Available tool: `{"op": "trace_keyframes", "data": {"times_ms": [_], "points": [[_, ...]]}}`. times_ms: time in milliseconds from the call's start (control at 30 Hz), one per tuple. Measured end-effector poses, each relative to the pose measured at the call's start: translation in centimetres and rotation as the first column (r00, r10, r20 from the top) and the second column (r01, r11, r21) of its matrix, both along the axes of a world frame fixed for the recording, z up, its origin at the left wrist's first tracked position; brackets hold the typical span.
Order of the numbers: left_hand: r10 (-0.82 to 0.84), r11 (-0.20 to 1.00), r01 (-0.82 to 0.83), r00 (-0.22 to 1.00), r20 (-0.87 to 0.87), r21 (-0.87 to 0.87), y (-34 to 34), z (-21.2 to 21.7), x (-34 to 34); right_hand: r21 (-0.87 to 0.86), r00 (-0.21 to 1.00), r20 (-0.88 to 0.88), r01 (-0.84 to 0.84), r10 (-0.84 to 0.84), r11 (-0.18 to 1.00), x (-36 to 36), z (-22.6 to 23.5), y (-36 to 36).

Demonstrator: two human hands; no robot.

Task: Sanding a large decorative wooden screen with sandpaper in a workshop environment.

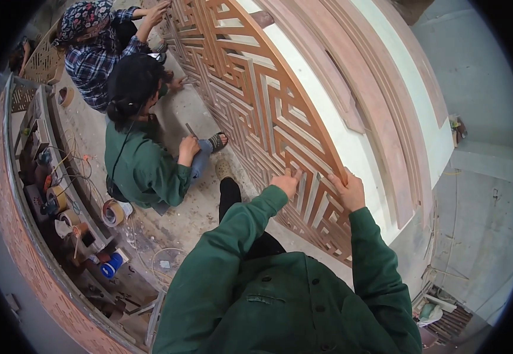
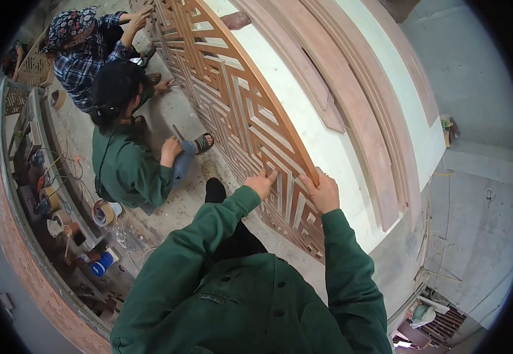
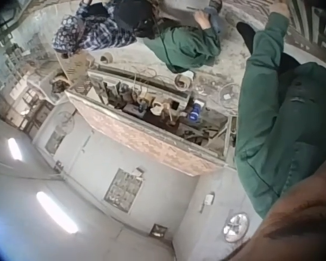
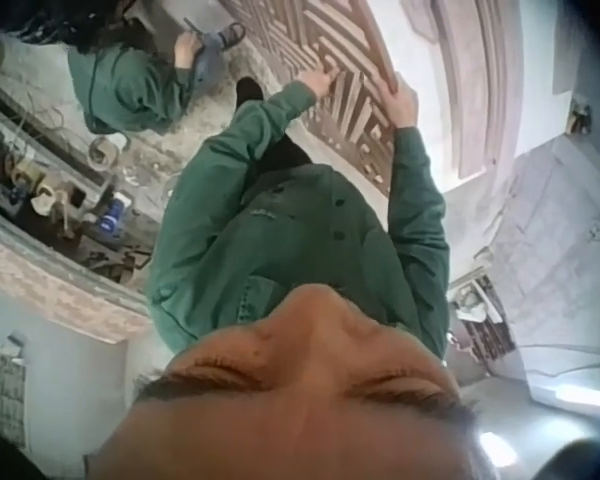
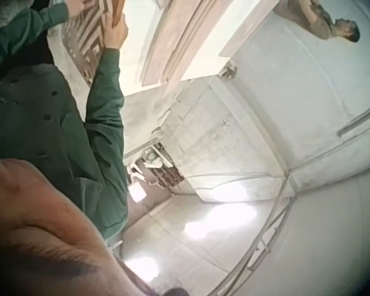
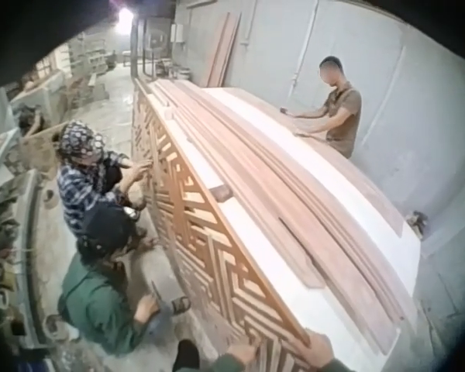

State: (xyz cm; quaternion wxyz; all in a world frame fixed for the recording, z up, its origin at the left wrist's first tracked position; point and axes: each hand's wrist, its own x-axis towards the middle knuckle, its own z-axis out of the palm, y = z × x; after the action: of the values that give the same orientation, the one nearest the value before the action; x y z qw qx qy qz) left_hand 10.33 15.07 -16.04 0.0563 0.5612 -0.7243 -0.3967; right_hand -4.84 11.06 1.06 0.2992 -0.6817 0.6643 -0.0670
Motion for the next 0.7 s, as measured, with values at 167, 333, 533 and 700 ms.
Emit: {"op": "trace_keyframes", "data": {"times_ms": [167,333,533,700], "points": [[0.022,0.998,-0.022,1.0,-0.006,0.062,-2.1,0.5,1.0,-0.001,1.0,-0.024,-0.007,0.007,1.0,-0.2,0.3,-0.3],[0.074,0.993,-0.071,0.997,-0.038,0.091,-0.9,0.2,-0.5,-0.009,0.999,-0.035,-0.015,0.015,1.0,-0.5,-0.4,-0.4],[-0.012,0.991,0.014,1.0,-0.013,0.135,-2.8,-0.5,1.8,-0.025,0.999,0.002,-0.035,0.035,0.999,-0.4,-0.7,-0.1],[0.012,0.994,-0.012,1.0,-0.005,0.108,-0.7,1.0,-0.2,-0.023,0.999,0.029,-0.019,0.019,1.0,-0.3,-0.3,-0.5]]}}
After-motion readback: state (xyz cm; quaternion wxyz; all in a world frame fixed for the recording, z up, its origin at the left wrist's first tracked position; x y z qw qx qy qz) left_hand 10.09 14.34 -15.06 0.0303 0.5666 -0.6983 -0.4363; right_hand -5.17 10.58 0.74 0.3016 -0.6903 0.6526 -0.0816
